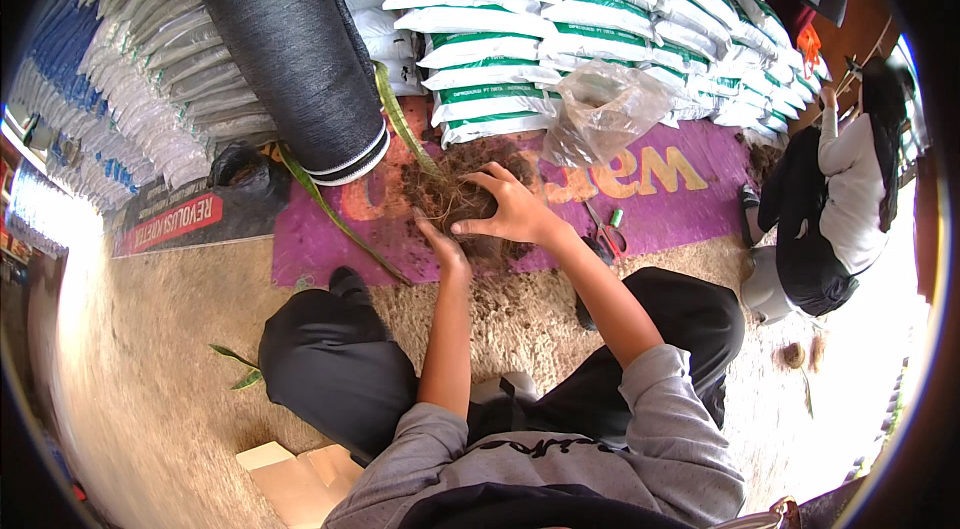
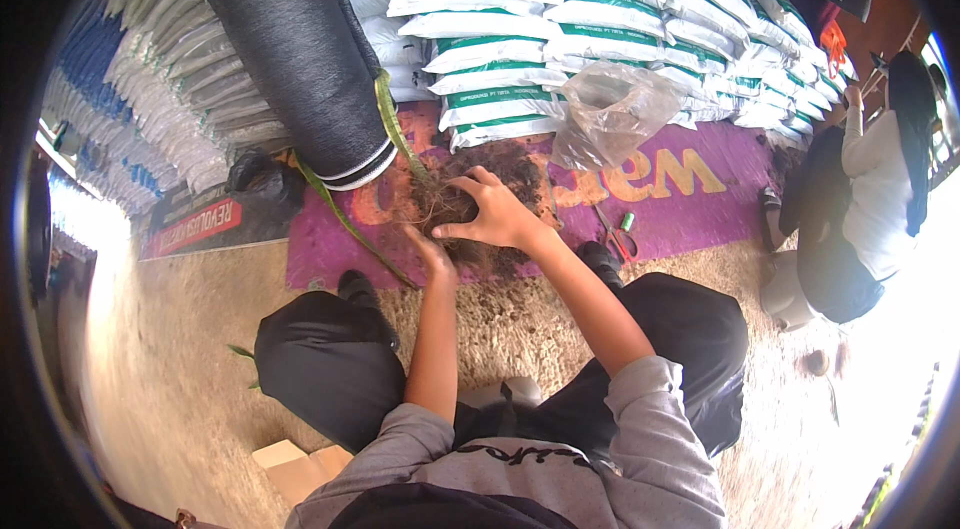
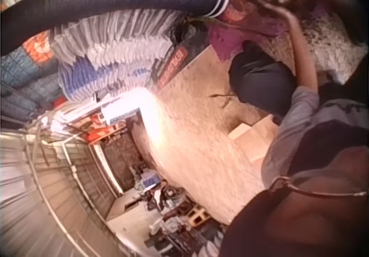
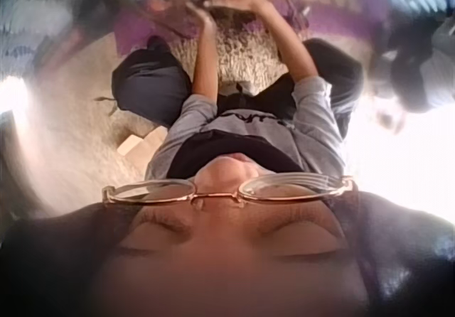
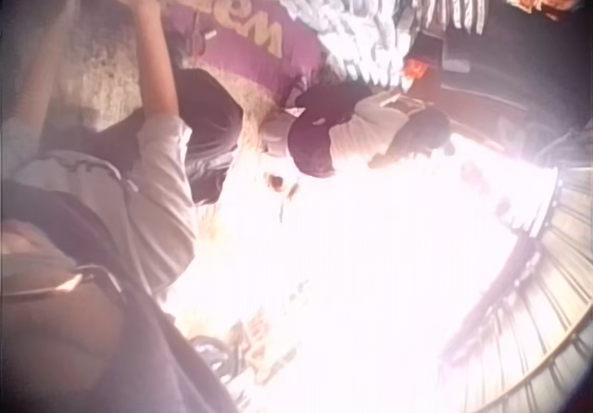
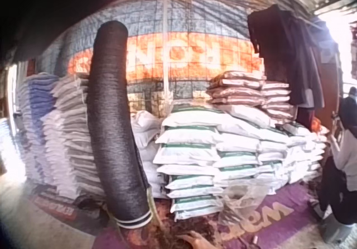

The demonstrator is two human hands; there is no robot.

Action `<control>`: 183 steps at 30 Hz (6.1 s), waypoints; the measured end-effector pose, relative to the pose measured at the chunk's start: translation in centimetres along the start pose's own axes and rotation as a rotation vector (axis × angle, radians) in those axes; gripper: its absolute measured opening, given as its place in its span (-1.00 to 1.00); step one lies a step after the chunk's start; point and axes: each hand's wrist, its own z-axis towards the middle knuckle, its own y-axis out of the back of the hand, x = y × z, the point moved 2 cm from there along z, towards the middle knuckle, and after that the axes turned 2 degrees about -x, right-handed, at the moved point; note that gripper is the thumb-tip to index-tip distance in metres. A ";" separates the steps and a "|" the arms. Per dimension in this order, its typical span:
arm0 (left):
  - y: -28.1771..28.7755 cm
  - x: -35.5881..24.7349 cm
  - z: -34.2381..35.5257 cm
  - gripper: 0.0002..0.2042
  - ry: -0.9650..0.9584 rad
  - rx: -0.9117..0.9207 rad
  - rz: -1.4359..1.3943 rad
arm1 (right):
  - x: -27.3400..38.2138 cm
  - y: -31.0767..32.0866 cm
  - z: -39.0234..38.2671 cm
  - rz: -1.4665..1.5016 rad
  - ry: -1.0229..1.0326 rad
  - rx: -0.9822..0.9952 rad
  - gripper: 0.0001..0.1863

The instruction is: The person sits on the floor and uses their hands to loosen and shape the soil around the roots of a small plant. They repeatedly pick up the root ball, crumble the soil, and reposition the plant on a purple mat.

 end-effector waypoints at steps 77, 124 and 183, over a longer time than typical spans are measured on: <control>-1.1 -2.9 -1.9 -0.49 0.033 0.126 0.053 | -0.1 -2.7 -0.9 0.351 -0.159 0.009 -0.42; -0.5 1.1 -2.0 -0.71 0.180 0.447 -0.098 | 1.3 -4.4 -6.0 0.008 0.043 -0.660 -0.58; -3.1 -5.3 -5.8 -0.40 0.351 0.557 -0.368 | 2.6 -1.6 -3.1 0.634 0.125 -0.572 -0.19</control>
